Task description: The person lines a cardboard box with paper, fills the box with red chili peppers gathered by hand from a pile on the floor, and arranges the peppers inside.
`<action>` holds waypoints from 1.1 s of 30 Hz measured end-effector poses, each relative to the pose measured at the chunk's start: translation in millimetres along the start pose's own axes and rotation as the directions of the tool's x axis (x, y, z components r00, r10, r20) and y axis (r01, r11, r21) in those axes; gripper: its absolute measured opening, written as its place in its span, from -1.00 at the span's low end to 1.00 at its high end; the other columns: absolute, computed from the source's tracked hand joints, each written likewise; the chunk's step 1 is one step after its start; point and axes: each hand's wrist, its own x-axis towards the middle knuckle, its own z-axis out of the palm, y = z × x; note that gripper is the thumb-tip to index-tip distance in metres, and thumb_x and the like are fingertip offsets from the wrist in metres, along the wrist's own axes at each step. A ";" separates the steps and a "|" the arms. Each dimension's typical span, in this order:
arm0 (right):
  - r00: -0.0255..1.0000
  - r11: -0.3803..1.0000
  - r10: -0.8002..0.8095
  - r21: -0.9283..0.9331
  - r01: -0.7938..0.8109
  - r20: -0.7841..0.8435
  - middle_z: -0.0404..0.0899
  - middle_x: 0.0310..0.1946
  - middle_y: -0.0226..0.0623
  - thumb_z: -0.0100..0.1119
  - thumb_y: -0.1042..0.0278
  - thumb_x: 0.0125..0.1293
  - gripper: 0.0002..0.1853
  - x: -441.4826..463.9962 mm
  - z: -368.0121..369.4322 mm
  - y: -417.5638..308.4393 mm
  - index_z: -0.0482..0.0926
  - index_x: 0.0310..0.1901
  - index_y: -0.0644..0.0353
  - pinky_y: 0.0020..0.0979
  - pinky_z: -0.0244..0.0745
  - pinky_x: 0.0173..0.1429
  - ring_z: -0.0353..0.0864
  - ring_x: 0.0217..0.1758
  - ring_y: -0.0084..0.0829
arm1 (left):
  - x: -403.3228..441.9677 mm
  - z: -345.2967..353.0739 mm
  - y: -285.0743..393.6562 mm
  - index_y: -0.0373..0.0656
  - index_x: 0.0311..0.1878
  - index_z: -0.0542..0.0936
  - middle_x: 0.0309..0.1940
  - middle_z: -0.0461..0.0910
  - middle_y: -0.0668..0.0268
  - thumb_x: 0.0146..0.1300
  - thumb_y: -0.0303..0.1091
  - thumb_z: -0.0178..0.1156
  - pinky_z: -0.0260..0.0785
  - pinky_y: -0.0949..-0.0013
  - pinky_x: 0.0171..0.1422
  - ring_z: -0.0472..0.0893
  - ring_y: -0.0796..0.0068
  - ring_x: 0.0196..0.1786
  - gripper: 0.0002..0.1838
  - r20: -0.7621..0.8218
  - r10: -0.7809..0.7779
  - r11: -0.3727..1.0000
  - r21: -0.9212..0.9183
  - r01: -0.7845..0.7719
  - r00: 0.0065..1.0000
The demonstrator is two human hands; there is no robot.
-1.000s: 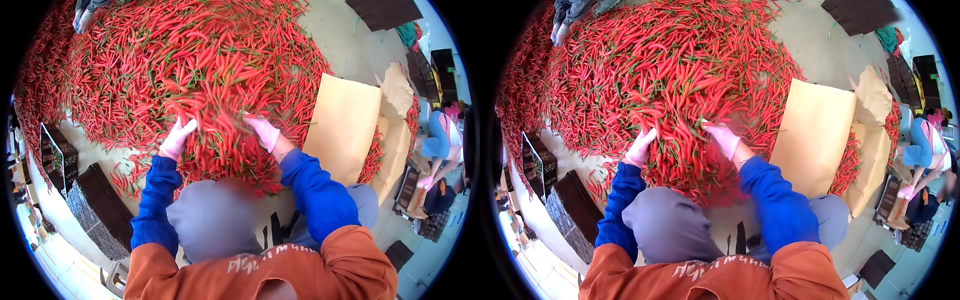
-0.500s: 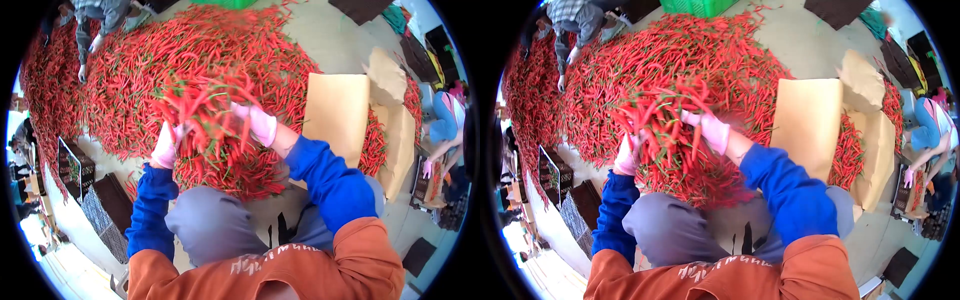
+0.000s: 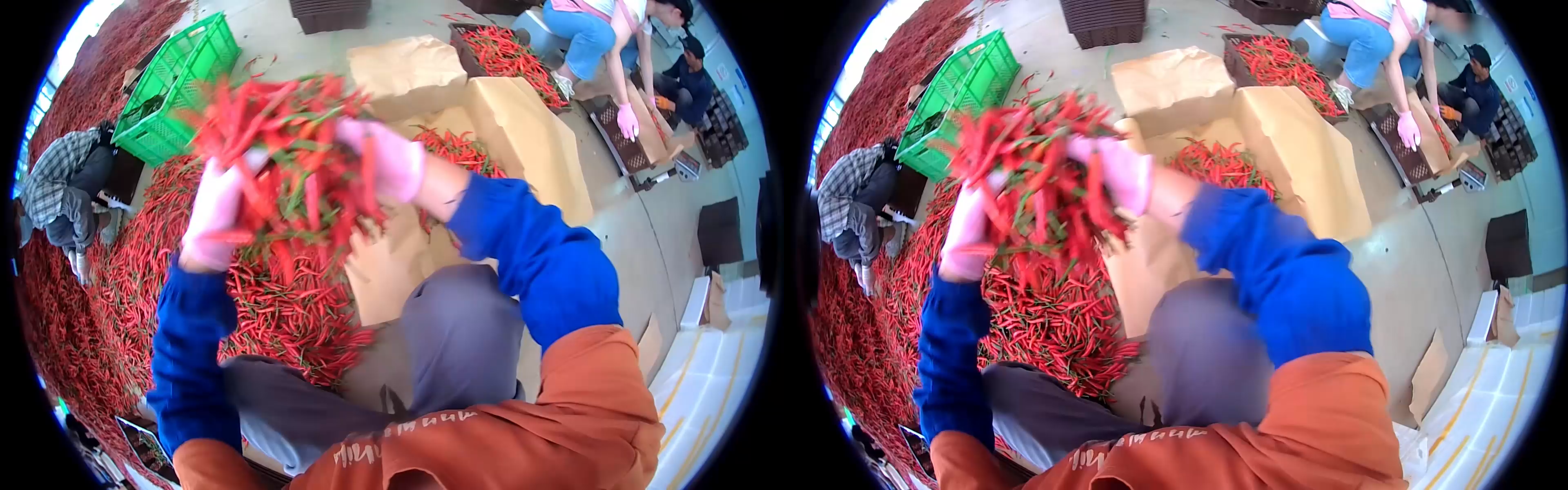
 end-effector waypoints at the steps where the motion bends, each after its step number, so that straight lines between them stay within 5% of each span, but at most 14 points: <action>1: 0.946 0.874 0.323 0.382 -0.299 0.002 0.61 -0.09 -0.30 0.02 0.15 0.41 -0.68 -13.5 -30.3 -7.6 0.52 0.06 0.14 -0.37 0.58 -0.04 0.62 -0.14 -0.44 | 27.8 19.4 -14.0 -0.25 0.22 0.40 -0.02 0.59 0.22 0.24 -0.50 0.15 0.55 0.44 -0.09 0.64 0.44 -0.10 -0.54 0.077 0.001 1.000 0.000 -0.001 0.997; 5: 0.958 0.791 0.266 0.592 -0.154 -0.107 0.58 0.02 -0.26 -0.01 0.12 0.42 -0.64 -67.7 -122.2 -32.6 0.46 0.13 0.12 -0.24 0.59 0.07 0.63 -0.02 -0.36 | 132.5 104.5 -77.7 -0.27 0.22 0.36 -0.07 0.59 0.22 0.21 -0.44 0.23 0.55 0.46 -0.20 0.65 0.46 -0.21 -0.50 0.251 -0.065 0.998 -0.001 0.067 0.966; 6: 0.827 0.859 0.382 0.489 -0.153 -0.413 0.58 0.01 -0.24 -0.02 0.11 0.43 -0.64 -74.0 -132.2 -37.3 0.46 0.12 0.12 -0.24 0.59 0.07 0.63 -0.03 -0.34 | 152.5 121.3 -97.3 -0.27 0.20 0.37 -0.09 0.59 0.22 0.19 -0.44 0.25 0.55 0.44 -0.19 0.64 0.45 -0.22 -0.50 0.287 -0.117 0.993 0.008 0.119 0.951; 13: 0.553 0.854 0.513 0.458 -0.247 -0.657 0.60 -0.10 -0.30 0.24 0.50 0.20 -0.64 -176.5 -214.1 75.1 0.50 0.06 0.22 -0.31 0.57 0.02 0.61 -0.09 -0.37 | 273.7 141.8 -262.1 -0.21 0.28 0.34 -0.04 0.58 0.10 -0.08 -0.33 0.43 0.35 0.29 0.22 0.54 0.17 0.10 -0.21 0.189 -0.089 0.840 0.542 -0.028 0.978; 15: 0.740 0.952 0.302 0.143 -0.272 -0.601 0.56 0.02 -0.22 0.24 0.37 0.22 -0.60 -208.8 -210.4 93.3 0.48 0.08 0.28 -0.31 0.47 0.16 0.56 0.05 -0.32 | 280.1 129.7 -274.2 -0.18 0.30 0.33 0.01 0.55 0.03 -0.09 -0.32 0.42 0.31 0.26 0.27 0.50 0.08 0.15 -0.19 0.205 0.039 0.623 0.760 -0.184 0.978; 16: 0.692 0.752 0.381 -0.229 -0.618 -0.613 0.57 0.01 -0.17 0.25 0.29 0.21 -0.59 -222.0 -217.3 83.9 0.51 0.06 0.28 -0.33 0.45 0.18 0.57 0.05 -0.27 | 280.0 129.2 -272.0 -0.17 0.32 0.32 0.03 0.54 -0.01 -0.09 -0.32 0.41 0.30 0.24 0.29 0.48 0.03 0.17 -0.18 0.229 0.101 0.481 0.841 -0.249 0.968; 18: 0.621 0.236 0.384 -0.578 -0.782 -0.683 0.57 -0.01 -0.10 0.26 0.16 0.17 -0.59 -232.7 -227.4 61.1 0.56 -0.02 0.25 -0.35 0.42 0.20 0.56 0.04 -0.18 | 277.8 129.8 -244.9 -0.16 0.32 0.31 0.08 0.51 -0.03 -0.09 -0.31 0.39 0.30 0.23 0.30 0.48 0.02 0.18 -0.18 0.239 -0.063 0.281 0.936 -0.213 0.969; 20: 0.542 0.176 0.361 -0.516 -0.839 -0.759 0.55 -0.06 -0.10 0.24 0.14 0.15 -0.66 -198.4 -216.7 -2.8 0.60 -0.13 0.18 -0.29 0.42 0.17 0.54 0.03 -0.13 | 271.5 134.8 -205.5 -0.11 0.32 0.33 0.11 0.50 -0.04 -0.04 -0.29 0.33 0.33 0.23 0.27 0.49 0.02 0.16 -0.23 0.231 -0.196 0.205 0.960 -0.190 0.953; 23: 0.776 0.171 0.197 -0.758 -0.629 -0.599 0.45 0.12 -0.12 0.14 0.10 0.25 -0.58 -156.6 -249.9 26.9 0.50 0.08 0.11 -0.23 0.32 0.28 0.42 0.20 -0.14 | 259.6 115.3 -169.2 0.01 0.33 0.35 0.15 0.48 0.04 0.04 -0.38 0.30 0.44 0.32 0.09 0.59 0.16 0.02 -0.29 0.246 -0.076 0.207 0.952 -0.226 0.966; 24: 0.744 -0.121 0.173 -0.764 -0.634 -0.645 0.22 0.34 -0.14 0.12 -0.02 0.26 -0.42 -136.3 -251.0 45.1 0.35 0.27 0.01 -0.08 0.11 0.43 0.15 0.42 -0.10 | 253.2 92.9 -159.6 0.05 0.34 0.35 0.15 0.48 0.09 0.08 -0.39 0.27 0.46 0.39 -0.02 0.60 0.31 -0.08 -0.32 0.229 -0.048 0.291 0.934 -0.206 0.972; 26: 0.642 -0.203 0.241 -0.685 -0.700 -0.728 -0.05 0.47 -0.14 0.09 -0.18 0.24 -0.26 -101.2 -253.7 76.1 0.15 0.40 -0.12 0.17 -0.11 0.47 -0.14 0.52 -0.01 | 226.7 57.4 -123.5 0.08 0.36 0.35 0.16 0.48 0.24 0.19 -0.43 0.19 0.43 0.58 -0.29 0.53 0.69 -0.31 -0.38 0.099 -0.037 0.371 0.925 -0.078 0.994; 30: 0.789 -0.323 0.302 -0.837 -0.442 -0.534 -0.13 0.48 -0.11 0.16 -0.20 0.16 -0.19 -97.2 -180.7 123.1 0.15 0.40 -0.12 0.32 -0.05 0.36 -0.22 0.51 0.16 | 127.2 -68.6 -48.6 -0.06 0.34 0.35 0.04 0.56 0.25 0.24 -0.37 0.19 0.43 0.42 -0.07 0.52 0.62 -0.26 -0.43 -0.177 0.025 0.184 0.968 0.169 0.984; 31: 0.831 -0.392 0.339 -0.869 -0.301 -0.441 -0.14 0.48 -0.12 0.22 -0.16 0.13 -0.18 -110.4 -162.3 128.8 0.17 0.40 -0.13 0.31 -0.02 0.35 -0.23 0.50 0.19 | 86.2 -115.1 -44.9 -0.11 0.32 0.36 0.12 0.53 0.05 0.22 -0.31 0.18 0.40 0.36 0.16 0.58 0.28 0.07 -0.43 -0.188 0.106 0.236 0.959 0.159 0.976; 33: 0.687 -0.450 0.588 -0.879 -0.161 -0.427 -0.11 0.48 -0.16 0.23 -0.15 0.10 -0.21 -114.0 -140.2 100.4 0.23 0.37 -0.14 0.33 -0.09 0.38 -0.17 0.49 0.17 | 1.2 -225.4 -54.7 -0.21 0.32 0.34 0.19 0.47 0.03 0.22 -0.30 0.18 0.34 0.35 0.25 0.52 0.28 0.20 -0.41 -0.275 0.224 0.227 0.948 0.224 0.935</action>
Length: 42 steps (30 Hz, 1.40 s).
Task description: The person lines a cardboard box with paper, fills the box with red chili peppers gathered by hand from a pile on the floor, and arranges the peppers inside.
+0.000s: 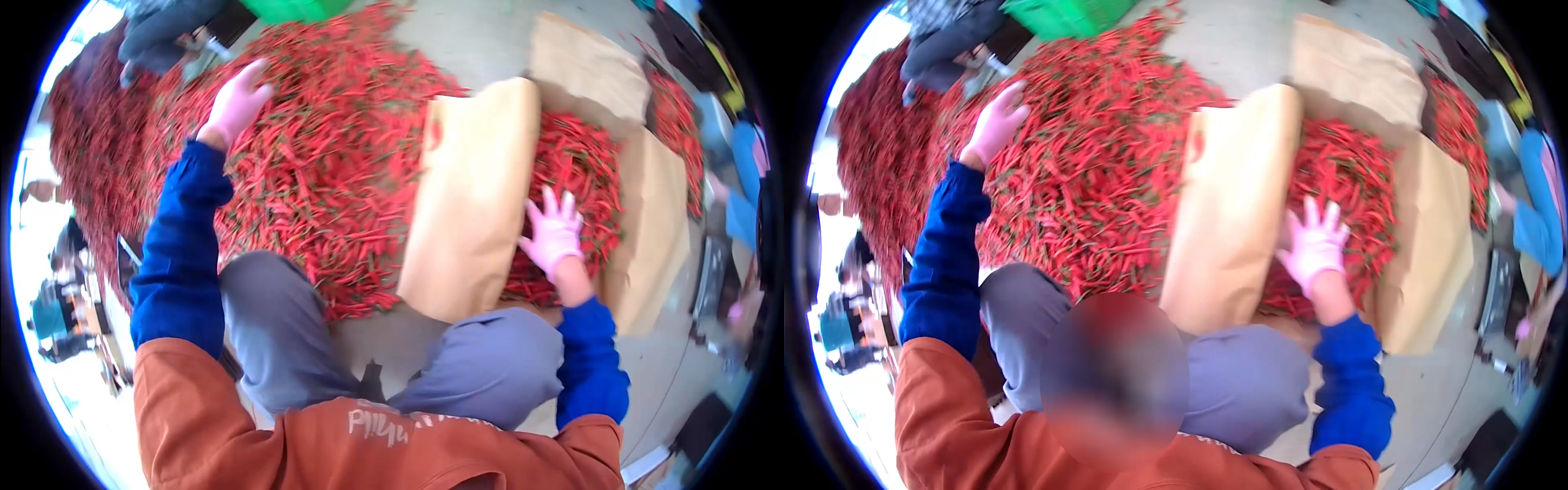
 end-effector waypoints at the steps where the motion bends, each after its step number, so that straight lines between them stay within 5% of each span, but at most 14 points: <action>1: 0.992 0.999 0.028 -0.033 -0.024 0.126 -0.03 0.45 -0.15 0.23 -0.11 0.11 -0.25 7.9 -36.0 -11.5 0.27 0.34 -0.15 0.33 -0.12 0.39 -0.12 0.48 0.15 | -39.7 -22.8 -57.9 -0.24 0.30 0.34 0.09 0.50 0.08 0.21 -0.28 0.20 0.35 0.36 0.16 0.52 0.32 0.09 -0.40 -0.054 -0.150 0.989 -0.011 0.150 0.987; 3: 0.990 0.999 0.021 -0.020 -0.025 -0.140 0.12 0.39 -0.12 0.19 -0.07 0.15 -0.32 8.2 -91.9 -17.2 0.33 0.30 -0.03 0.17 0.07 0.37 0.01 0.46 0.01 | -138.0 -40.3 -170.3 -0.31 0.28 0.34 -0.12 0.54 0.18 0.19 -0.23 0.23 0.38 0.38 -0.02 0.52 0.41 -0.12 -0.38 -0.113 -0.486 0.874 -0.049 0.484 0.866; 6: 0.851 0.837 -0.296 0.312 0.450 -0.434 0.22 0.33 -0.06 0.21 -0.10 0.17 -0.30 58.2 -141.6 -73.8 0.36 0.28 0.10 0.04 0.25 0.28 0.25 0.35 -0.05 | -296.9 -18.4 -257.0 -0.36 0.25 0.33 -0.20 0.56 0.20 0.15 -0.15 0.28 0.39 0.39 -0.08 0.52 0.44 -0.19 -0.32 -0.132 -0.823 0.568 -0.202 0.798 0.552; 9: 0.905 0.567 -0.425 0.779 0.269 -0.004 0.16 0.38 -0.05 0.23 -0.21 0.17 -0.12 140.6 -138.8 -178.7 0.14 0.41 0.07 -0.01 0.25 0.30 0.24 0.38 -0.13 | -364.9 36.9 -245.1 -0.33 0.33 0.24 0.15 0.41 0.06 0.15 -0.06 0.30 0.27 0.32 0.23 0.43 0.27 0.17 -0.20 -0.117 -0.967 0.254 -0.489 0.834 0.226; 12: 0.970 0.280 -0.239 0.960 0.029 0.041 0.18 0.38 -0.11 0.17 -0.16 0.25 -0.13 210.8 -102.3 -249.5 0.02 0.45 0.09 -0.14 0.27 0.31 0.20 0.43 -0.26 | -307.6 46.1 -218.0 -0.29 0.43 0.07 0.34 0.25 -0.01 0.22 -0.08 0.26 0.18 0.25 0.37 0.31 0.20 0.35 -0.14 -0.208 -0.805 0.556 -0.590 0.585 0.556; 14: 0.998 -0.112 -0.038 0.992 -0.063 0.059 0.21 0.38 -0.23 0.20 -0.20 0.21 -0.14 273.3 -46.0 -276.4 0.12 0.40 0.11 -0.11 0.07 0.41 0.05 0.48 -0.26 | -250.5 38.8 -195.8 -0.25 0.47 -0.02 0.38 0.17 -0.03 0.27 -0.13 0.22 0.11 0.21 0.41 0.24 0.17 0.39 -0.13 -0.151 -0.719 0.594 -0.641 0.486 0.679; 16: 0.987 -0.038 0.087 0.990 -0.135 0.138 0.23 0.36 -0.22 0.19 -0.29 0.17 -0.12 263.9 -33.0 -304.6 0.18 0.37 0.11 -0.11 0.06 0.41 0.05 0.46 -0.30 | -210.9 55.0 -198.0 -0.19 0.49 -0.11 0.42 0.05 -0.08 0.20 0.04 0.26 0.03 0.17 0.46 0.17 0.08 0.43 0.00 -0.032 -0.696 0.480 -0.764 0.432 0.717; 19: 0.989 -0.078 -0.132 0.994 -0.078 0.067 0.12 0.42 -0.22 0.20 -0.41 0.07 0.02 236.9 -44.7 -341.2 0.10 0.42 0.10 -0.12 -0.11 0.48 -0.02 0.50 -0.26 | -179.0 78.6 -203.9 -0.15 0.50 -0.13 0.44 -0.16 -0.23 -0.01 0.37 0.26 -0.06 0.12 0.50 -0.02 -0.06 0.50 0.22 0.069 -0.744 0.544 -0.513 0.664 0.664; 26: 0.929 -0.169 -0.210 0.925 -0.340 0.304 -0.18 0.52 -0.24 0.30 -0.30 0.06 0.18 185.0 -53.9 -413.8 -0.27 0.50 -0.01 -0.01 -0.20 0.49 -0.15 0.55 -0.21 | -182.1 71.6 -227.0 -0.12 0.49 -0.05 0.40 -0.11 -0.14 0.01 0.30 0.30 0.08 0.14 0.44 0.10 0.00 0.43 0.15 0.147 -0.697 0.514 -0.579 0.632 0.702; 27: 0.924 -0.174 -0.265 0.929 -0.328 0.276 -0.23 0.53 -0.25 0.33 -0.27 0.05 0.21 186.7 -36.4 -414.2 -0.34 0.49 -0.04 0.08 0.01 0.41 -0.08 0.52 -0.18 | -182.9 65.8 -224.2 -0.13 0.49 -0.05 0.40 -0.10 -0.11 0.03 0.27 0.30 0.09 0.15 0.44 0.11 0.02 0.43 0.13 0.187 -0.674 0.463 -0.647 0.606 0.715; 34: 0.792 -0.514 -0.608 0.735 -0.442 0.052 0.27 0.28 -0.33 0.28 -0.01 0.21 -0.26 156.3 14.4 -455.3 0.16 0.35 -0.02 -0.15 0.40 0.26 0.26 0.36 -0.33 | -193.3 63.3 -209.4 -0.21 0.49 -0.12 0.42 -0.01 -0.01 0.11 0.26 0.24 0.01 0.24 0.46 0.09 0.21 0.44 0.12 0.350 -0.480 0.334 -0.775 0.536 0.805; 36: 0.782 -0.472 -0.618 0.757 -0.452 0.081 0.54 0.04 -0.24 0.14 0.00 0.33 -0.48 134.0 -8.3 -458.0 0.37 0.22 0.08 -0.23 0.55 0.10 0.61 -0.04 -0.27 | -196.6 41.3 -191.3 -0.24 0.49 -0.17 0.41 0.08 0.06 0.13 0.21 0.25 -0.03 0.30 0.46 0.14 0.29 0.42 0.13 0.538 -0.467 0.088 -0.762 0.642 0.702; 38: 0.787 -0.507 -0.617 0.767 -0.393 -0.005 0.54 0.02 -0.26 0.12 0.06 0.35 -0.52 110.2 -29.2 -457.3 0.35 0.21 0.08 -0.24 0.57 0.04 0.59 -0.01 -0.32 | -205.2 53.7 -198.0 0.01 0.52 -0.18 0.38 0.19 0.29 0.25 -0.03 0.23 0.18 0.25 0.32 0.21 0.40 0.38 -0.03 0.511 -0.401 0.019 -0.825 0.565 0.760; 42: 0.774 -0.529 -0.625 0.786 -0.321 -0.104 0.50 0.07 -0.28 0.09 0.11 0.37 -0.53 83.5 -58.4 -439.7 0.30 0.25 0.05 -0.26 0.56 0.03 0.53 0.10 -0.37 | -201.9 16.1 -143.5 -0.19 0.46 0.03 0.28 0.30 0.22 0.24 -0.25 0.26 0.16 0.33 0.37 0.31 0.40 0.31 -0.18 0.420 -0.304 -0.015 -0.900 0.436 0.855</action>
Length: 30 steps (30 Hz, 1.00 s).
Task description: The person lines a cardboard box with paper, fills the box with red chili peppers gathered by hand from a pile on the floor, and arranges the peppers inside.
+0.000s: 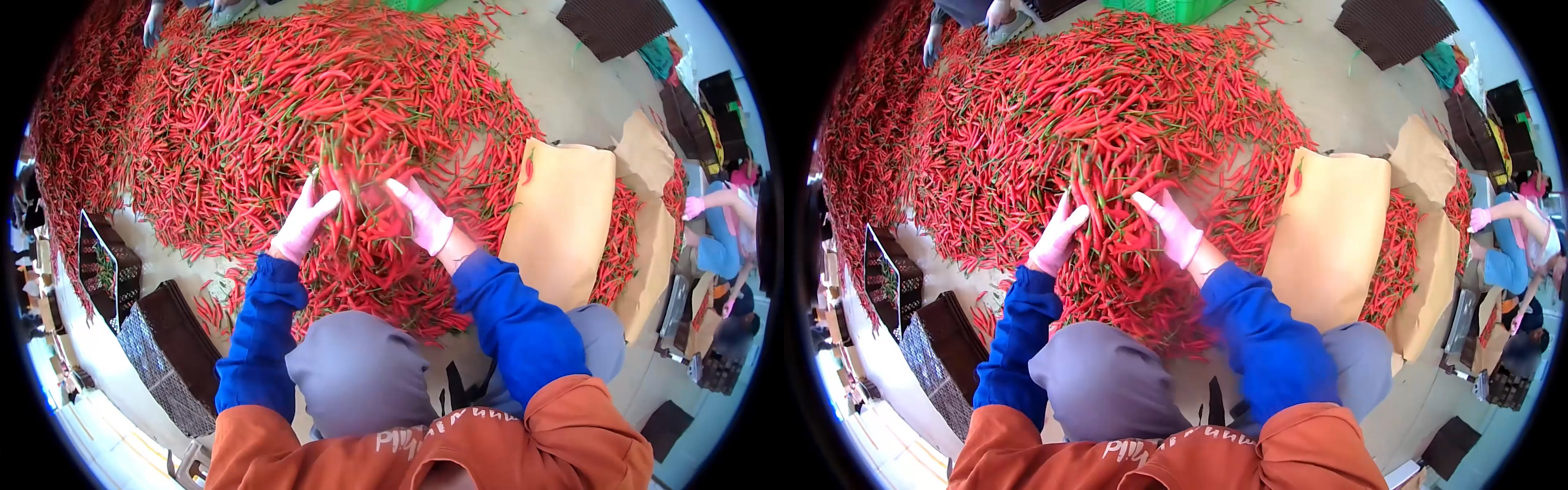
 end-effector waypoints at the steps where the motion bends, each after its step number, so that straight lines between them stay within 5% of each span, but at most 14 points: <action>1: 1.000 1.000 -0.014 0.010 0.014 0.028 0.48 0.09 -0.28 0.09 0.12 0.37 -0.53 -8.3 11.1 -10.1 0.30 0.25 0.04 -0.26 0.55 0.04 0.52 0.12 -0.37 | -4.8 9.4 4.2 -0.19 0.44 0.06 0.26 0.33 0.23 0.24 -0.26 0.26 0.19 0.34 0.35 0.35 0.41 0.27 -0.20 -0.009 0.031 0.999 -0.008 -0.031 0.999; 4: 0.988 0.997 -0.074 -0.011 0.076 0.137 0.42 0.18 -0.26 0.09 0.19 0.37 -0.47 -27.8 28.9 -38.7 0.22 0.31 0.06 -0.26 0.50 0.17 0.47 0.21 -0.35 | -19.9 36.7 17.3 -0.19 0.40 0.14 0.16 0.40 0.26 0.24 -0.32 0.23 0.26 0.37 0.26 0.42 0.45 0.17 -0.29 -0.045 0.110 0.994 0.009 -0.110 0.993; 7: 0.978 0.991 -0.122 -0.027 0.128 0.171 0.39 0.20 -0.26 0.16 0.25 0.33 -0.39 -35.6 32.9 -59.5 0.16 0.35 0.11 -0.29 0.53 0.15 0.48 0.19 -0.39 | -35.4 61.2 38.1 -0.22 0.39 0.14 0.15 0.41 0.25 0.28 -0.28 0.17 0.27 0.36 0.25 0.42 0.44 0.16 -0.33 -0.075 0.237 0.949 0.233 -0.214 0.969; 10: 0.973 0.977 -0.205 -0.040 0.210 0.106 0.41 0.18 -0.27 0.25 0.21 0.25 -0.32 -46.1 33.9 -87.2 0.17 0.34 0.07 -0.31 0.52 0.12 0.47 0.17 -0.40 | -38.2 99.4 69.8 -0.22 0.40 0.11 0.19 0.39 0.21 0.33 -0.26 0.10 0.27 0.34 0.29 0.42 0.40 0.22 -0.35 -0.113 0.298 0.930 0.256 -0.262 0.948; 15: 0.934 0.935 -0.355 -0.008 0.356 0.043 0.44 0.12 -0.28 0.26 0.21 0.24 -0.34 -133.4 27.0 -166.0 0.17 0.31 0.03 -0.27 0.57 0.04 0.55 0.01 -0.37 | -38.8 232.1 112.9 -0.21 0.41 0.11 0.24 0.35 0.19 0.35 -0.29 0.07 0.31 0.30 0.29 0.44 0.37 0.21 -0.37 0.231 0.318 0.899 0.236 -0.370 0.920; 22: 0.713 0.712 -0.700 0.042 0.701 -0.039 0.47 0.11 -0.21 0.10 0.30 0.35 -0.49 -295.3 -80.6 -238.7 0.25 0.30 0.08 -0.22 0.55 0.16 0.53 0.14 -0.33 | 5.9 434.0 78.1 -0.26 0.34 0.22 0.15 0.45 0.21 0.26 -0.30 0.20 0.30 0.35 0.27 0.46 0.43 0.17 -0.37 0.589 0.191 0.860 0.285 -0.423 0.785; 24: 0.672 0.666 -0.737 -0.240 0.706 -0.066 0.38 0.22 -0.26 -0.08 0.25 0.44 -0.57 -357.9 -112.0 -247.1 0.28 0.28 0.20 -0.29 0.44 0.26 0.46 0.21 -0.39 | 37.9 487.0 44.2 -0.27 0.38 0.18 0.21 0.40 0.22 0.29 -0.29 0.15 0.22 0.37 0.32 0.40 0.42 0.25 -0.35 0.704 0.121 0.844 0.298 -0.447 0.699; 25: 0.522 0.380 -0.853 -0.667 0.640 0.016 0.39 0.19 -0.25 -0.06 0.32 0.42 -0.58 -377.5 -148.3 -242.2 0.29 0.27 0.21 -0.31 0.43 0.26 0.46 0.21 -0.38 | 45.6 514.5 27.7 -0.29 0.36 0.20 0.21 0.41 0.22 0.27 -0.29 0.16 0.22 0.37 0.33 0.40 0.43 0.24 -0.35 0.747 0.074 0.858 0.291 -0.424 0.661; 27: 0.469 0.467 -0.868 -0.590 0.659 -0.162 0.41 0.15 -0.22 0.03 0.46 0.35 -0.56 -409.9 -188.5 -233.6 0.30 0.25 0.24 -0.34 0.43 0.26 0.45 0.20 -0.35 | 91.3 552.0 -24.3 -0.32 0.36 0.20 0.21 0.41 0.21 0.25 -0.30 0.21 0.23 0.37 0.33 0.41 0.45 0.22 -0.33 0.773 0.023 0.822 0.346 -0.452 0.633; 28: 0.621 0.677 -0.681 -0.011 0.736 -0.389 0.42 0.14 -0.21 0.09 0.53 0.29 -0.53 -425.5 -193.0 -235.1 0.31 0.24 0.24 -0.34 0.43 0.26 0.45 0.20 -0.33 | 118.3 564.2 -56.3 -0.33 0.36 0.19 0.21 0.41 0.20 0.24 -0.29 0.24 0.23 0.37 0.33 0.41 0.45 0.22 -0.30 0.766 0.027 0.764 0.398 -0.507 0.642; 29: 0.542 0.655 -0.721 -0.169 0.737 -0.431 0.43 0.12 -0.21 0.12 0.51 0.27 -0.52 -429.8 -219.3 -214.6 0.31 0.24 0.23 -0.32 0.43 0.24 0.47 0.16 -0.34 | 104.4 585.9 -69.5 -0.35 0.37 0.18 0.20 0.42 0.19 0.21 -0.26 0.28 0.24 0.38 0.32 0.42 0.46 0.21 -0.25 0.747 -0.007 0.825 0.380 -0.418 0.665; 30: 0.457 0.630 -0.755 -0.329 0.703 -0.470 0.44 0.11 -0.21 0.16 0.49 0.26 -0.50 -434.1 -245.6 -194.1 0.32 0.24 0.22 -0.30 0.43 0.22 0.49 0.12 -0.34 | 109.0 599.7 -81.0 -0.33 0.38 0.20 0.21 0.42 0.18 0.18 -0.28 0.33 0.23 0.41 0.33 0.42 0.47 0.21 -0.23 0.715 -0.069 0.682 0.543 -0.490 0.696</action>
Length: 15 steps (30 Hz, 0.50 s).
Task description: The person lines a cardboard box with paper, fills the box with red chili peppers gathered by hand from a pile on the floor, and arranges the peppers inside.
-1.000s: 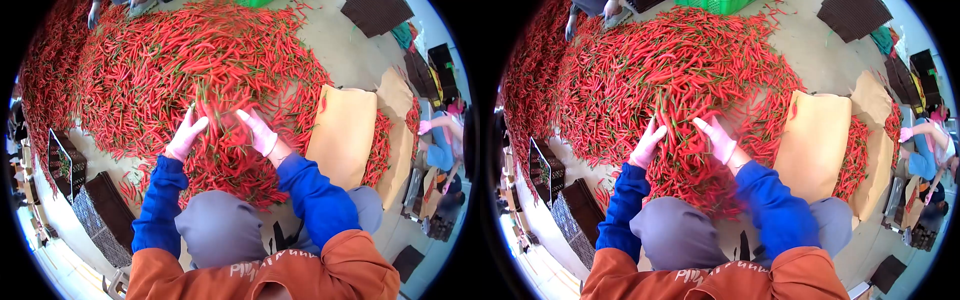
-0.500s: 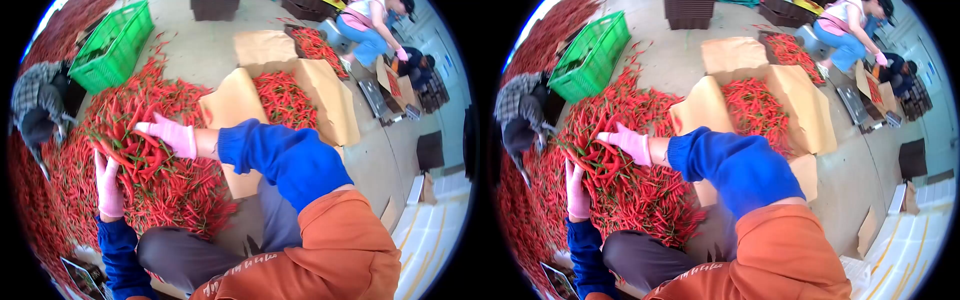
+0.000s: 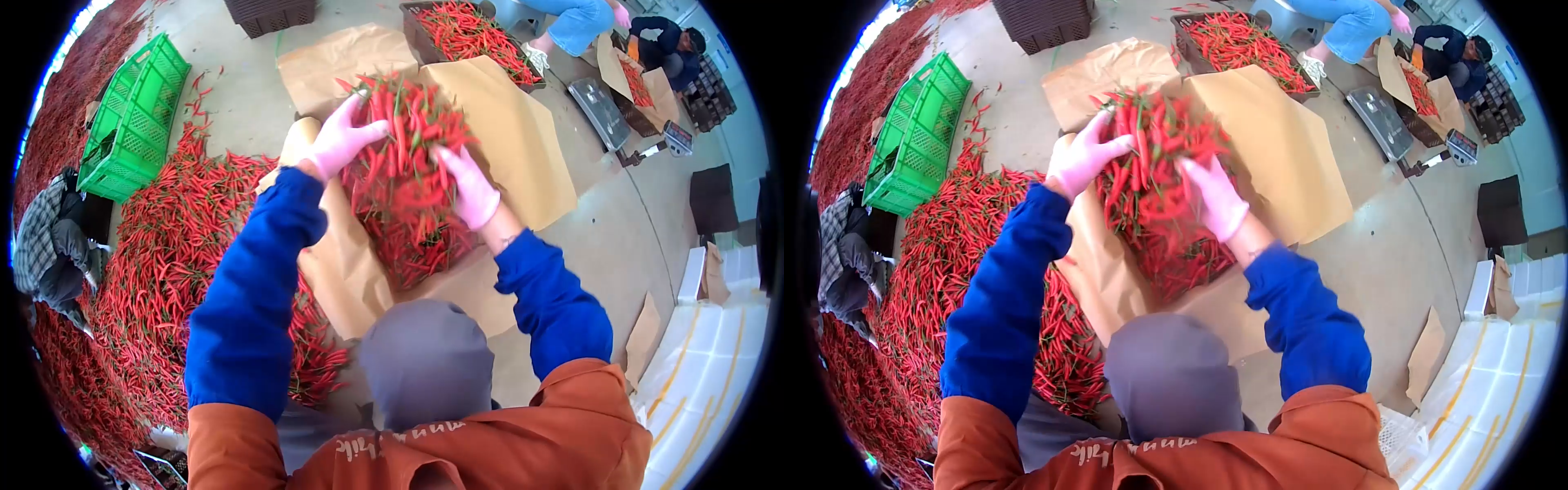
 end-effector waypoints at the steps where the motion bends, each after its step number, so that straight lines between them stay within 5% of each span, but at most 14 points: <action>1: 0.995 0.987 -0.068 -0.149 0.056 -0.071 0.44 0.10 -0.21 0.20 0.47 0.24 -0.48 -5.1 -27.6 18.5 0.32 0.23 0.20 -0.28 0.44 0.20 0.52 0.09 -0.35 | 30.2 9.4 -46.2 -0.30 0.37 0.23 0.20 0.43 0.18 0.16 -0.34 0.33 0.25 0.40 0.31 0.44 0.46 0.20 -0.25 -0.021 0.068 0.991 0.118 -0.065 0.997; 2: 0.947 0.970 0.241 0.092 -0.226 -0.214 0.40 0.15 -0.18 0.24 0.48 0.20 -0.46 -18.1 -42.4 25.9 0.33 0.23 0.21 -0.28 0.39 0.25 0.50 0.10 -0.31 | 57.8 16.5 -92.7 -0.27 0.36 0.26 0.18 0.45 0.18 0.13 -0.39 0.33 0.27 0.40 0.30 0.45 0.44 0.19 -0.27 -0.032 0.137 0.964 0.234 -0.126 0.990; 5: 0.920 0.873 0.281 -0.326 -0.363 -0.273 0.39 0.17 -0.18 0.26 0.41 0.20 -0.48 -51.9 -86.2 39.8 0.37 0.20 0.22 -0.35 0.37 0.25 0.50 0.11 -0.35 | 81.9 13.7 -115.8 -0.15 0.32 0.34 0.14 0.46 0.15 0.08 -0.55 0.24 0.36 0.37 0.21 0.50 0.33 0.14 -0.33 -0.136 0.176 0.881 0.463 -0.094 0.975; 6: 0.896 0.499 0.301 -0.747 -0.440 -0.326 0.37 0.21 -0.12 0.29 0.29 0.17 -0.47 -55.5 -84.6 15.1 0.42 0.17 0.21 -0.35 0.34 0.29 0.48 0.16 -0.28 | 76.1 8.6 -91.1 -0.11 0.30 0.36 0.16 0.43 0.11 0.07 -0.54 0.20 0.35 0.34 0.23 0.49 0.21 0.15 -0.36 -0.113 0.131 0.871 0.488 -0.060 0.985; 8: 0.947 -0.093 -0.047 -0.943 -0.320 -0.317 0.29 0.29 -0.01 0.31 0.17 0.12 -0.36 -57.6 -87.4 4.9 0.37 0.22 0.24 -0.31 0.23 0.40 0.34 0.30 -0.14 | 75.2 -6.8 -73.0 -0.09 0.28 0.38 0.19 0.40 0.07 0.06 -0.52 0.16 0.32 0.29 0.28 0.45 0.09 0.20 -0.38 -0.066 0.141 0.780 0.622 -0.070 0.988; 10: 0.950 -0.020 -0.109 -0.955 -0.296 -0.292 0.22 0.34 -0.07 0.25 0.14 0.15 -0.40 -42.7 -56.2 -15.9 0.39 0.24 0.08 -0.23 0.14 0.44 0.19 0.40 -0.11 | 76.5 -26.3 -72.1 -0.09 0.25 0.41 0.23 0.39 0.08 0.07 -0.48 0.16 0.27 0.27 0.33 0.40 0.03 0.26 -0.42 -0.077 0.232 0.686 0.719 -0.107 0.970; 12: 0.992 -0.239 0.129 -0.970 0.032 0.001 0.13 0.39 -0.08 0.22 0.10 0.16 -0.41 -14.7 -28.2 -7.3 0.38 0.26 -0.05 -0.05 0.03 0.47 0.06 0.45 -0.03 | 64.7 -53.3 -56.8 -0.08 0.26 0.41 0.20 0.42 0.11 0.09 -0.47 0.19 0.29 0.28 0.31 0.43 0.08 0.23 -0.42 -0.092 0.330 0.637 0.756 -0.150 0.939; 14: 0.969 -0.363 0.187 -0.906 0.218 0.159 0.06 0.41 -0.09 0.18 0.03 0.18 -0.40 9.8 -19.2 37.0 0.36 0.28 -0.14 0.16 -0.09 0.45 -0.05 0.48 0.04 | 41.5 -93.2 -43.9 -0.05 0.28 0.40 0.19 0.45 0.17 0.10 -0.46 0.21 0.31 0.30 0.29 0.46 0.21 0.20 -0.40 -0.079 0.412 0.644 0.730 -0.229 0.908; 15: 0.952 -0.442 0.265 -0.858 0.263 0.155 0.04 0.42 -0.08 0.10 -0.04 0.21 -0.36 31.9 -11.1 47.2 0.28 0.34 -0.14 0.28 -0.15 0.43 -0.07 0.49 0.08 | 23.1 -111.6 -36.1 -0.03 0.30 0.39 0.17 0.47 0.22 0.13 -0.47 0.20 0.31 0.33 0.28 0.47 0.33 0.18 -0.40 -0.138 0.365 0.629 0.766 -0.135 0.921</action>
